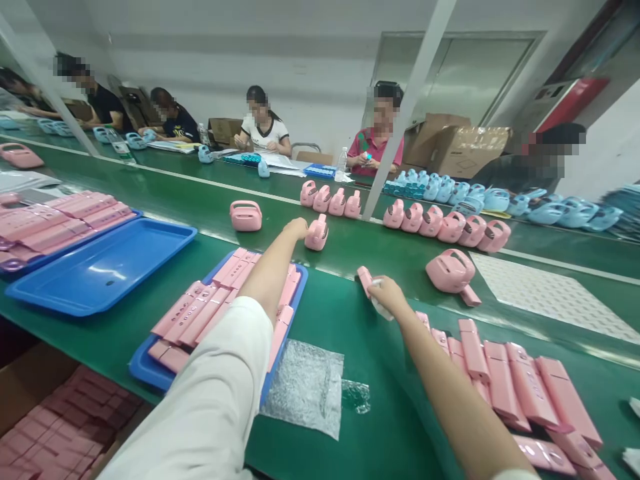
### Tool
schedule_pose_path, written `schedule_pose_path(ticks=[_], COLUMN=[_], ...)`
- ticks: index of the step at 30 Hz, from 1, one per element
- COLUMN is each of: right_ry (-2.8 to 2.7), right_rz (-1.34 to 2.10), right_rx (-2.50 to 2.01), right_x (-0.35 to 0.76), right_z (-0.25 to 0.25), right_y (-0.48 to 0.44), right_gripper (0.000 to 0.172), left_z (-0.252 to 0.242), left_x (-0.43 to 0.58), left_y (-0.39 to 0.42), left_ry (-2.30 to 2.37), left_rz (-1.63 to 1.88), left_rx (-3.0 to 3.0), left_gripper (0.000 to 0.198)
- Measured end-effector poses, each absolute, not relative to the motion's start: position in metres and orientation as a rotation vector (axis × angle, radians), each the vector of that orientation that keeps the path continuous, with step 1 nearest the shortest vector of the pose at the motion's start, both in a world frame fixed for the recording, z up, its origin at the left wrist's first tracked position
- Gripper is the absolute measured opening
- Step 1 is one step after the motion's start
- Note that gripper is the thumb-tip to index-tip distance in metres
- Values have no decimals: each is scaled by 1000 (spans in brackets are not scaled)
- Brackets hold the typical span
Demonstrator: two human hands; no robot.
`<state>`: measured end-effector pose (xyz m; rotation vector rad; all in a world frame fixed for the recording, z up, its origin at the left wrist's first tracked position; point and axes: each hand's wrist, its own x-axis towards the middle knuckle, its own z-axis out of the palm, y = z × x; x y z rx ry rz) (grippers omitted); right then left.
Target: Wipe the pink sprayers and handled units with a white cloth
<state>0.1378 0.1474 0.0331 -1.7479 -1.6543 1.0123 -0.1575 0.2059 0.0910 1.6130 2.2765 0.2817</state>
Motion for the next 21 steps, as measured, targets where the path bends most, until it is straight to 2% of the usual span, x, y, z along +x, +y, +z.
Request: schedule_pose_path(ticks=[1,5,9,15,18,21], right_ry=[-1621,-1388,-1138,-983,-880,-932], right_rz=[1056,1213,1366,1735,2071,2265], right_rx=[-1732,-1597,-1431,-1272,-1271,-1297], right_x=[123,74,60,106,142,174], right_z=[32,29,34,36,23,8], right_y=[161,197,192,105,56,33], right_gripper=[14,25,28,44,56,50], left_z=[93,104,121,126,114,103], left_x=[-160,-179,-219,-285,-300,-302], left_y=[206,205,199,189,188,187], left_ry=[2291,2456,2690,2843,2804,2797], left_rz=[264,213,218,224,197,193], left_rx=[1611,1526,1397,1316,1327,1349], left_gripper=[34,37,44,56,62,55])
